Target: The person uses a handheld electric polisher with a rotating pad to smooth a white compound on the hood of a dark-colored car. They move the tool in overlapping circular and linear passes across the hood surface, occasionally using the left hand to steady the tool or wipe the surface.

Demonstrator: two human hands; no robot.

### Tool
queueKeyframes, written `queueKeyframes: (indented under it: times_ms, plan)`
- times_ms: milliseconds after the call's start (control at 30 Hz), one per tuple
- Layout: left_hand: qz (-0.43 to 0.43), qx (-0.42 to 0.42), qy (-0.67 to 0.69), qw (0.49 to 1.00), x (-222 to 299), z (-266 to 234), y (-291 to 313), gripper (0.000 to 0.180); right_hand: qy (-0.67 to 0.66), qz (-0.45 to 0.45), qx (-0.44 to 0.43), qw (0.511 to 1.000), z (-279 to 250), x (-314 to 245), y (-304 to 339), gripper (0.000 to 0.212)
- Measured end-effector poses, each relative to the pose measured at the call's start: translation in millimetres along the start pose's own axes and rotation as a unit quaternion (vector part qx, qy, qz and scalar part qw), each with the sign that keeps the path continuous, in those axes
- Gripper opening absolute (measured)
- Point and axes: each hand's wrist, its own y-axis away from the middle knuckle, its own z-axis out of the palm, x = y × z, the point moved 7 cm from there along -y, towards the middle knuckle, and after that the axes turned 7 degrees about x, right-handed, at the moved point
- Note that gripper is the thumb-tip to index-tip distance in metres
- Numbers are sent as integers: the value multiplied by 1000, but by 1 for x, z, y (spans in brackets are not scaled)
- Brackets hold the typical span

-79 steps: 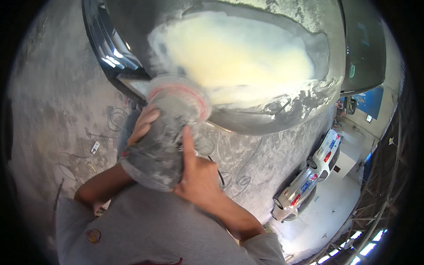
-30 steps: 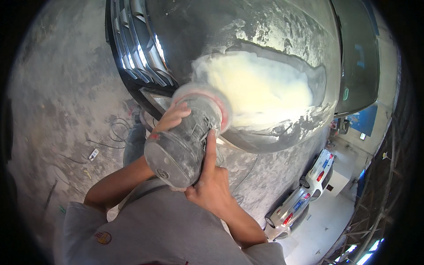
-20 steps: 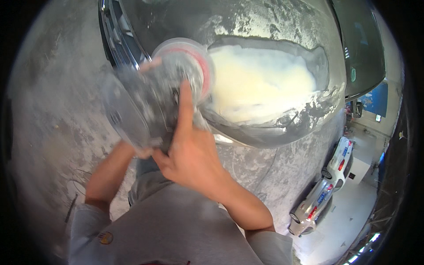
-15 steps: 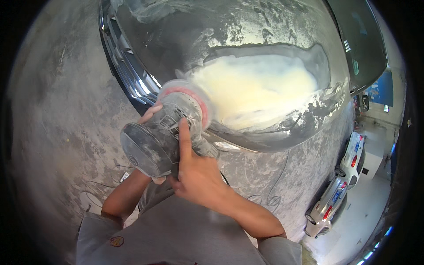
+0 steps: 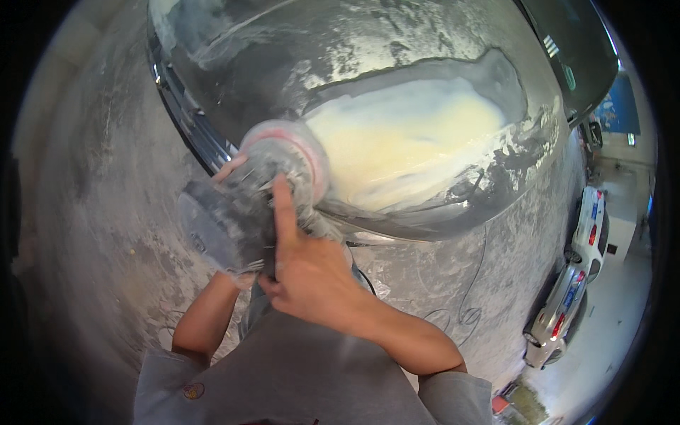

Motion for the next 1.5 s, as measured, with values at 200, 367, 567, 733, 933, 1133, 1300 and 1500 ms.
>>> queueKeyframes:
  times_ms: [200, 367, 567, 733, 933, 1133, 1300, 1500]
  plan:
    - [41, -48, -39, 997, 13, 54, -49, 107, -79, -32, 164, 983, -68, 16, 11, 91]
    - [243, 35, -163, 956, 44, 120, -89, 101, -190, 7, 256, 948, -129, 36, 10, 8]
    - [153, 60, -35, 986, 28, 47, -32, 111, -15, -79, 119, 990, -74, -4, 7, 88]
    - [194, 50, -104, 974, 36, 52, -36, 112, 40, -112, 158, 980, -83, 7, 8, 88]
    - [156, 16, -173, 972, 41, 138, -88, 110, -104, 53, 235, 965, -155, 43, 13, 14]
    - [89, 57, -53, 993, 24, 70, -26, 114, 64, -118, 149, 980, -96, -5, 6, 79]
    - [89, 58, -14, 994, 30, 73, -34, 113, 86, -99, 168, 977, -108, 3, 8, 61]
    - [250, 70, -31, 965, 69, 132, -79, 116, -82, 24, 216, 973, -153, 42, 11, 9]
